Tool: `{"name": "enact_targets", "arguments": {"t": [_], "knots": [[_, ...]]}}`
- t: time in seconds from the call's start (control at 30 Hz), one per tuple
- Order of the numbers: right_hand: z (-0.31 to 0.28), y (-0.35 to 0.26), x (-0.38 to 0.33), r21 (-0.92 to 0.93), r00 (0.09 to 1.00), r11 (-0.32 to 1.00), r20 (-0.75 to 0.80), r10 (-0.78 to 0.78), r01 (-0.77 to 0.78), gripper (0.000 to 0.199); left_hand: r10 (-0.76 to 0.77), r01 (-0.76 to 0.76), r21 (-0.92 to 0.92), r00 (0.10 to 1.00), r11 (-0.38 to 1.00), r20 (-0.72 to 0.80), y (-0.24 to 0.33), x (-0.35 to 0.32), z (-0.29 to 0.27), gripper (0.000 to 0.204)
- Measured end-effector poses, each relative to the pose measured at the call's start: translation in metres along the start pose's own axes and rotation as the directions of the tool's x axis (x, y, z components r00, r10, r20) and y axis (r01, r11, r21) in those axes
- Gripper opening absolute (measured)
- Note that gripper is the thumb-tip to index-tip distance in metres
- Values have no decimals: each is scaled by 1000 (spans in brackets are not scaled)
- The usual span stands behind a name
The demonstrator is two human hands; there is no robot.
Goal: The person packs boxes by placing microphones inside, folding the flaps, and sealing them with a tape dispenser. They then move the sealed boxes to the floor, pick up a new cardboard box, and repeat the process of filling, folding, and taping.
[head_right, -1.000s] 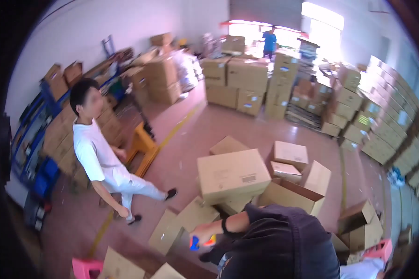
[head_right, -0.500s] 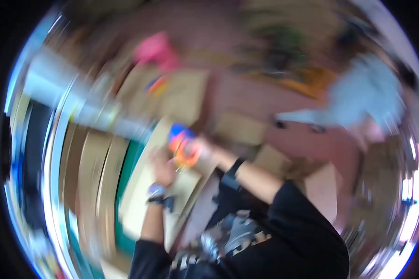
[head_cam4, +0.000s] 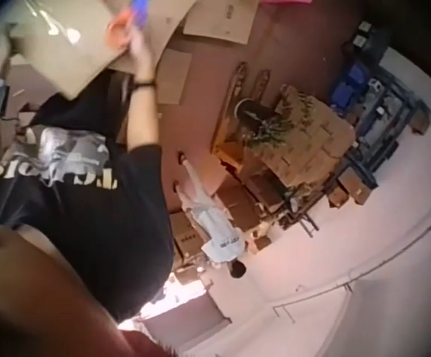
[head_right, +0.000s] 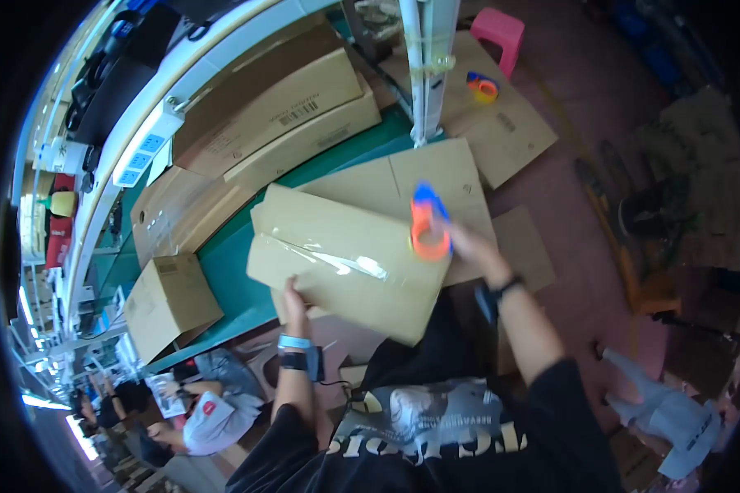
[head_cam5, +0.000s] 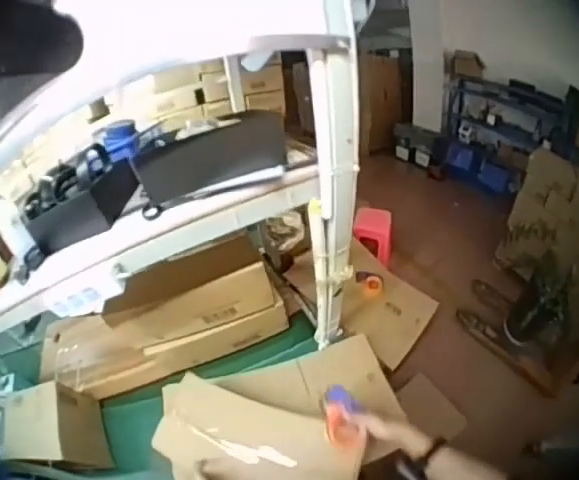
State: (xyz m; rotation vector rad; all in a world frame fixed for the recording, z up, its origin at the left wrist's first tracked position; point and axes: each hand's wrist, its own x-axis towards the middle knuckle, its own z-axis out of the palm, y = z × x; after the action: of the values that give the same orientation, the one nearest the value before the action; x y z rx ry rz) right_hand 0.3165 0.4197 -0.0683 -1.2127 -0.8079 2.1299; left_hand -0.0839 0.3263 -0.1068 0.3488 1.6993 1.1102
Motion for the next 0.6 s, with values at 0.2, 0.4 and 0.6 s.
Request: {"name": "enact_targets", "arguments": {"t": [0.2, 0.4, 0.6], "knots": [[96, 156, -135, 187, 948, 940, 202, 247, -284, 41, 410, -185, 955, 909, 232, 77, 69, 19, 135, 90], [40, 23, -127, -28, 952, 996, -293, -91, 86, 23, 582, -528, 844, 660, -91, 476, 14, -40, 191, 91], [-7, -92, 26, -564, 879, 812, -300, -370, 149, 44, 571, -655, 752, 590, -74, 570, 17, -42, 191, 85]]}}
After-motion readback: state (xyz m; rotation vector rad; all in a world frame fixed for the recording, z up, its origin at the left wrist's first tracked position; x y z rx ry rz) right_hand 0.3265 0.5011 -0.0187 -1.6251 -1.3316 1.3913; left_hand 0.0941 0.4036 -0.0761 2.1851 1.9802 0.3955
